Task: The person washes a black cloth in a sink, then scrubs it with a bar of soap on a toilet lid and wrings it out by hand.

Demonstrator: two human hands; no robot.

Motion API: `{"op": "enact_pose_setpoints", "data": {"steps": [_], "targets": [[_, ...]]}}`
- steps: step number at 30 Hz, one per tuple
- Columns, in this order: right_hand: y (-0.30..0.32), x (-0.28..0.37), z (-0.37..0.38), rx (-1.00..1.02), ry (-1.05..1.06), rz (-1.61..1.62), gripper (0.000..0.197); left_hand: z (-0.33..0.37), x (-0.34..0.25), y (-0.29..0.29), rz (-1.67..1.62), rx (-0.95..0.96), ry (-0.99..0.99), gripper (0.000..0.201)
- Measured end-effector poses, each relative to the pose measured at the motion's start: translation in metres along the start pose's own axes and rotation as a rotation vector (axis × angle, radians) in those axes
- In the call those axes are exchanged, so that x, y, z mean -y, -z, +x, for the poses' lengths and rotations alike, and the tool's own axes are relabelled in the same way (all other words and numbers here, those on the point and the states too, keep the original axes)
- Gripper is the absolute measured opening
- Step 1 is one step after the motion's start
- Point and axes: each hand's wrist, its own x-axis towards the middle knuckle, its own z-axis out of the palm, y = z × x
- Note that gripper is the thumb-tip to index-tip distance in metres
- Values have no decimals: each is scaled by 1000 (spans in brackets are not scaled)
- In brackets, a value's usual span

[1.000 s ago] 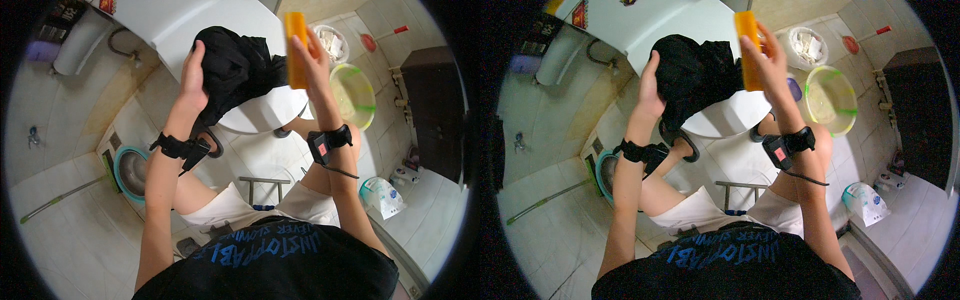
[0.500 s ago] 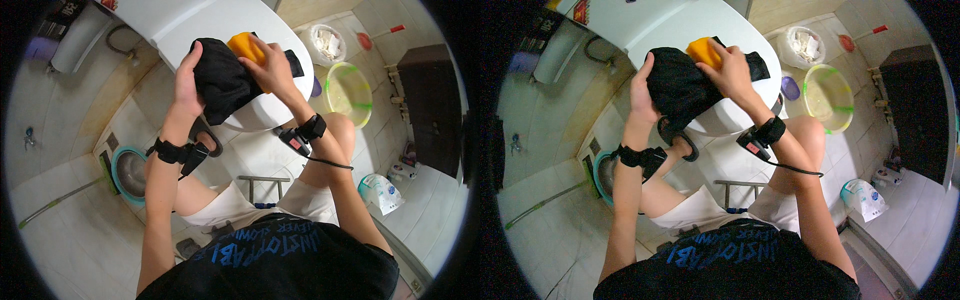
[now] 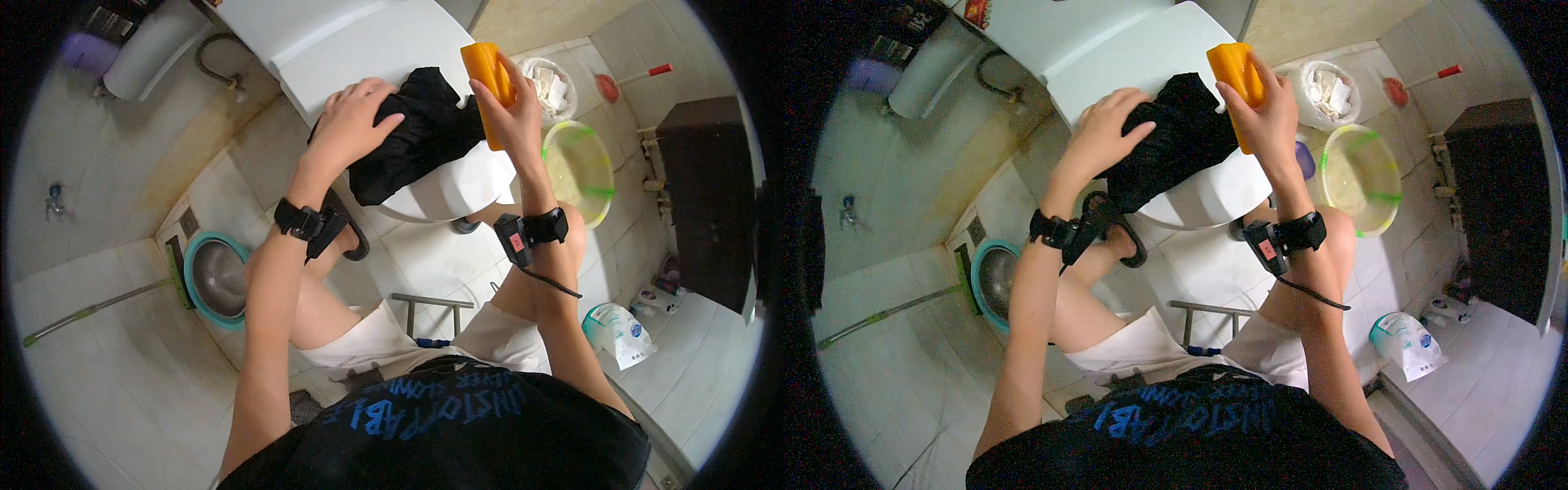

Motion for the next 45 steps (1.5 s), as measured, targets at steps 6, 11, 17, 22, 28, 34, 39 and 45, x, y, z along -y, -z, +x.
{"op": "enact_pose_setpoints", "data": {"steps": [6, 11, 17, 22, 28, 34, 39, 45], "targets": [[-5, 1, 0, 23, 67, 76, 62, 26, -6, -1, -145, 100, 121, 31], [-5, 2, 9, -8, 20, 124, 61, 31, 10, 13, -613, -194, 566, 37], [-22, 14, 10, 2, 209, -29, 57, 15, 34, 3, -3, -285, 370, 56], [-66, 20, 9, 142, 346, -206, 53, -15, 22, 6, 52, 107, 250, 75], [-90, 6, 4, 283, 492, -451, 57, -31, 12, 17, 121, 257, 291, 85], [-76, -14, 25, 261, 529, -587, 58, -35, 11, 15, 96, 276, 290, 89], [-77, -24, 42, 261, 545, -592, 57, -35, 16, 16, 79, 279, 296, 90], [-73, -43, 60, 170, 529, -646, 56, -32, 15, 12, 104, 287, 298, 91]]}}
